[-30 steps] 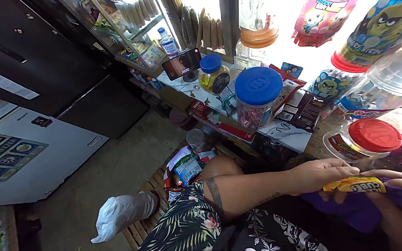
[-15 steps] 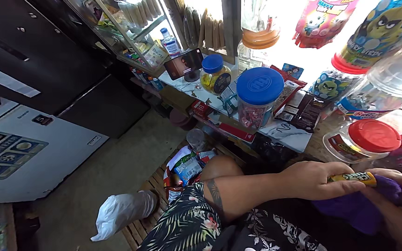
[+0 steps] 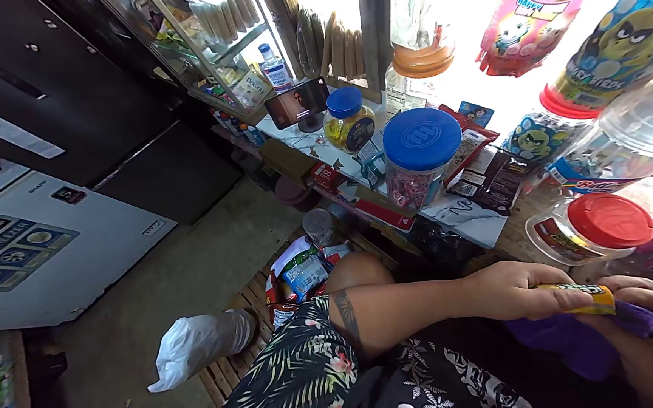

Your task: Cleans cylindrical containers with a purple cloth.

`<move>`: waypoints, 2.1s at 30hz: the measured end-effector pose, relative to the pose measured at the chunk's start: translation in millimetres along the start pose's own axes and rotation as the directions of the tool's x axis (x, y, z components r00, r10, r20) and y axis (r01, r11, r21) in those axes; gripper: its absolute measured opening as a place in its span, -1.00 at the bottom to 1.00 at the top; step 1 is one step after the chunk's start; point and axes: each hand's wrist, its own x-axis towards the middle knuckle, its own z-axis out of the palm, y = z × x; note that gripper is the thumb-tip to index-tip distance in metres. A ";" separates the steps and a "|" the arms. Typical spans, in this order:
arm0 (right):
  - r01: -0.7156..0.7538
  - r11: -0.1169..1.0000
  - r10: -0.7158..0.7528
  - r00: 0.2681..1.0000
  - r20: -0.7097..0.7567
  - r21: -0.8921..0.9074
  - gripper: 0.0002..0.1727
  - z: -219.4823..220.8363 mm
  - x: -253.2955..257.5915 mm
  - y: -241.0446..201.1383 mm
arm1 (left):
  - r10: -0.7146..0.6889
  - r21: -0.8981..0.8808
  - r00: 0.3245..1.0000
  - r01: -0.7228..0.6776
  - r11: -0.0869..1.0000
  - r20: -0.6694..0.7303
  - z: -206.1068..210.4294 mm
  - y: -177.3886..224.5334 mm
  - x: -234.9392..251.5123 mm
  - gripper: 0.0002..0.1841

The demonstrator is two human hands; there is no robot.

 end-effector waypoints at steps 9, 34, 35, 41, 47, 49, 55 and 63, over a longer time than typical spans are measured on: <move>0.061 0.998 -0.062 0.997 0.040 0.017 -0.73 -0.5 0.5 1.0 | -0.115 -0.294 0.988 0.140 0.946 0.103 0.5 -3.5 1.6 -0.75; 0.095 0.971 -0.111 0.992 -0.059 -0.219 -0.74 12.3 -1.6 -3.1 | -0.035 0.054 0.995 0.040 0.998 -0.091 -6.1 1.0 4.8 -0.81; 0.101 0.970 -0.116 0.991 -0.059 -0.220 -0.74 11.9 -1.4 -3.0 | -0.046 0.047 0.996 0.050 0.998 -0.083 -6.2 1.2 5.1 -0.81; 0.120 0.957 -0.131 0.991 -0.024 -0.263 -0.73 13.7 2.5 -3.8 | -0.167 0.058 0.982 0.172 0.983 -0.083 -7.9 10.5 5.3 -0.71; 0.009 0.979 -0.025 0.997 -0.076 -0.203 -0.71 13.9 -2.6 0.0 | -0.295 -0.124 0.955 0.290 0.949 -0.028 -9.9 -4.7 5.9 -0.54; -0.002 0.986 -0.012 0.996 -0.085 -0.166 -0.71 14.2 -5.4 3.0 | -0.330 -0.169 0.944 0.323 0.931 -0.020 -9.2 -7.1 6.0 -0.49; 0.066 0.989 -0.076 0.995 -0.069 -0.132 -0.72 13.5 -8.7 7.2 | -0.457 -0.289 0.888 0.451 0.844 0.051 -6.4 -8.6 6.6 -0.44; 0.048 0.996 -0.046 0.999 -0.016 0.074 -0.72 11.3 -6.9 2.6 | -0.409 -0.337 0.874 0.481 0.810 0.263 -10.3 -23.0 11.2 -0.59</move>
